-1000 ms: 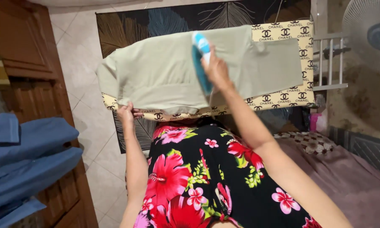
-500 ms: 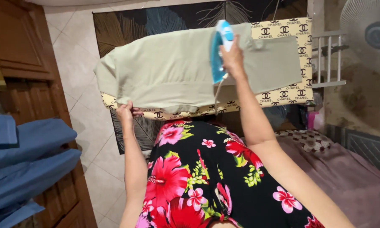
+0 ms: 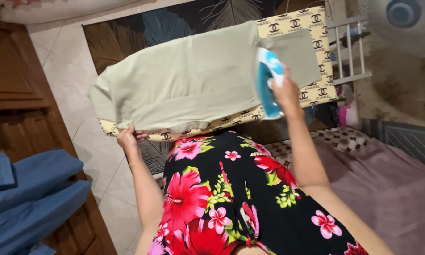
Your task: Ironing a light green shirt on an ironing board.
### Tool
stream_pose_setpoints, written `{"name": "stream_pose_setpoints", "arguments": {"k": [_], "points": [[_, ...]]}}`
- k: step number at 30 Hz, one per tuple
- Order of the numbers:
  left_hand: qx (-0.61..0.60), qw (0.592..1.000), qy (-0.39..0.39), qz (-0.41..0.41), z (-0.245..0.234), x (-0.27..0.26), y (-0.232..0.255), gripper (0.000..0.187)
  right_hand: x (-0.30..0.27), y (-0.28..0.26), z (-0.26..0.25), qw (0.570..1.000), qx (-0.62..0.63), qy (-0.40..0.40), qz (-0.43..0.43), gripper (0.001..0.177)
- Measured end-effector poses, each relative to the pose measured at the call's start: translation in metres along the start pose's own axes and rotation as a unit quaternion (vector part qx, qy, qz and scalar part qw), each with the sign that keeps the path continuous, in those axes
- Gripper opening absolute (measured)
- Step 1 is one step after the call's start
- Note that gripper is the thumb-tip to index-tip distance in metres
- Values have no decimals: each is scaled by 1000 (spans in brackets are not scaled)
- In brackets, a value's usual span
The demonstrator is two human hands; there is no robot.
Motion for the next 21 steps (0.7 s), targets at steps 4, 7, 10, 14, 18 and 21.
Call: {"name": "stream_pose_setpoints", "arguments": {"k": [4,7,10,14,18,21], "points": [[16,1000,-23,-2,-16,62,-53,28,7,64,-38,991,31,115,60,61],[15,1000,-21,0,-19,65,-55,29,48,97,-46,976,109,183,40,60],[26,999,-35,15,-14,45,-41,29,68,75,-32,963,191,191,21,71],[-16,1000,6,4,-1,8,-10,23,46,-11,-7,972,235,-7,8,60],[-16,999,34,16,1,5,-12,19,68,-15,-5,995,92,8,-40,58],[-24,999,36,7,1,5,-9,18,103,17,-35,995,83,45,29,62]]}}
Point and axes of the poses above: each hand's wrist, its own x-axis towards the middle knuckle, its own z-axis out of the palm, y = z × x, the point moved 2 cm from there along x, towards the middle knuckle, and after that the axes turned 10 degrees about x, right-handed, at the moved point
